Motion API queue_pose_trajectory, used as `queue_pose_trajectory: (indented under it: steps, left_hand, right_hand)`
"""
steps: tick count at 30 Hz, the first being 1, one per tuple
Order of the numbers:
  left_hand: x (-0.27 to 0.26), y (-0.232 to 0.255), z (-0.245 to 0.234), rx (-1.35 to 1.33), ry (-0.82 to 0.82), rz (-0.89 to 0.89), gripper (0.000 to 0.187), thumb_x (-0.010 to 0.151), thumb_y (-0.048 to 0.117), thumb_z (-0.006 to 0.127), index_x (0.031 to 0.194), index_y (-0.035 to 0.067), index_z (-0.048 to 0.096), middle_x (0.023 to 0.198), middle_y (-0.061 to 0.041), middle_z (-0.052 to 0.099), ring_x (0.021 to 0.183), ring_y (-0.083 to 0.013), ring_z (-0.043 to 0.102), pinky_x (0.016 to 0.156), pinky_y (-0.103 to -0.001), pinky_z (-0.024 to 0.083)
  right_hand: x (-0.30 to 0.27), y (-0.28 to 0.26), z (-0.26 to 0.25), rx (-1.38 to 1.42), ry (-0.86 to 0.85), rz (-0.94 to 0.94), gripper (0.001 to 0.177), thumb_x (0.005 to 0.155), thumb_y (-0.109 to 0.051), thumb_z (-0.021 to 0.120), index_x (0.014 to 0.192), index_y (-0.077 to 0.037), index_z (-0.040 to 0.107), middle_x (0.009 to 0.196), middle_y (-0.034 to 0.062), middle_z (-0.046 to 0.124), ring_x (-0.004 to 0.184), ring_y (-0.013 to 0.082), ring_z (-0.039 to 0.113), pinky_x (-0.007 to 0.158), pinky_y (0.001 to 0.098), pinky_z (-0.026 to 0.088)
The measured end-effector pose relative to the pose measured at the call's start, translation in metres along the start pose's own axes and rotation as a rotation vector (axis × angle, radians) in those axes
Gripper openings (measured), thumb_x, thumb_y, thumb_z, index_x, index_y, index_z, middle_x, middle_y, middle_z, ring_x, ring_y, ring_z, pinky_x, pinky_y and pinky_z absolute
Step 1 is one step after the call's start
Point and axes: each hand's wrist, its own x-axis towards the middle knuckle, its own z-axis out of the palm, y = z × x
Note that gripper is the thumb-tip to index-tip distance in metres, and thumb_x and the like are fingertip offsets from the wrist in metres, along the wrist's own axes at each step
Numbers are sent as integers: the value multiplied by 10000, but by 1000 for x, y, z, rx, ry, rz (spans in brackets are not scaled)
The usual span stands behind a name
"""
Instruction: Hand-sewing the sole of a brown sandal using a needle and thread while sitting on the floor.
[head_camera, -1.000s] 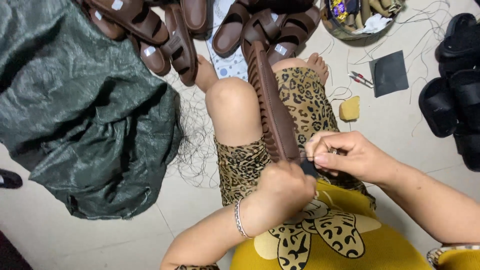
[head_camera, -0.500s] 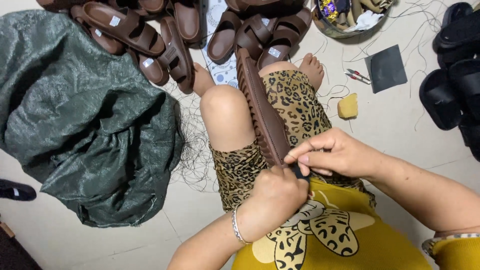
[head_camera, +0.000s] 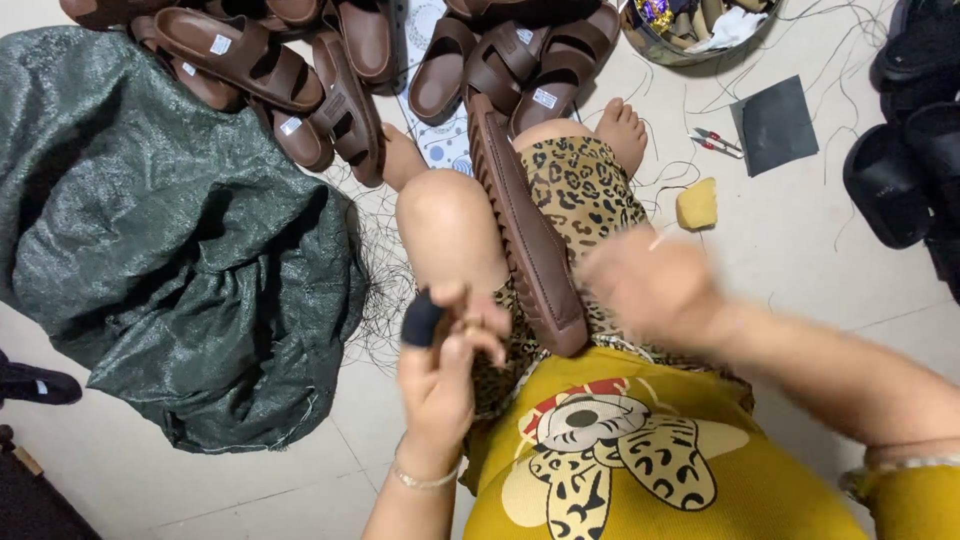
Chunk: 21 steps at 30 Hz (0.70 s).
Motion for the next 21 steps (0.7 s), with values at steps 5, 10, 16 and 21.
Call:
queue_pose_trajectory:
  steps: [5, 10, 16, 21]
  left_hand:
    - [-10, -6, -22, 727, -158, -554, 314, 936, 280, 674, 735, 41, 645, 606, -3, 629, 512, -119, 548, 497, -268, 480]
    - [-15, -2, -38, 163, -561, -649, 264, 1017, 196, 620, 915, 15, 783, 516, 21, 543, 449, -76, 451, 445, -209, 375]
    - [37, 16, -3, -111, -3, -341, 332, 1068, 155, 502, 1239, -90, 646, 560, 39, 499, 457, -53, 366, 443, -181, 305]
    - [80, 30, -12, 384, 508, 178, 255, 1086, 63, 401, 1196, -91, 572, 868, -195, 726, 787, -247, 742, 767, -338, 672]
  right_hand:
    - [-209, 249, -64, 40, 5, 692, 229, 1186, 84, 599, 1392, -8, 561, 1189, 153, 541, 953, 237, 488, 825, 332, 418]
    - [-128, 115, -78, 164, 102, 831, 318, 1263, 137, 355, 1572, 180, 411, 1437, 410, 523, 1258, 458, 553, 1066, 500, 475]
    - [-22, -13, -54, 718, -789, 886, 101, 893, -256, 673, 948, -184, 718, 711, -56, 772, 580, 75, 714, 583, 211, 662]
    - [-5, -27, -79, 692, -724, 545, 108, 772, -229, 804, 880, -237, 808, 752, -81, 724, 502, 120, 666, 460, 285, 540]
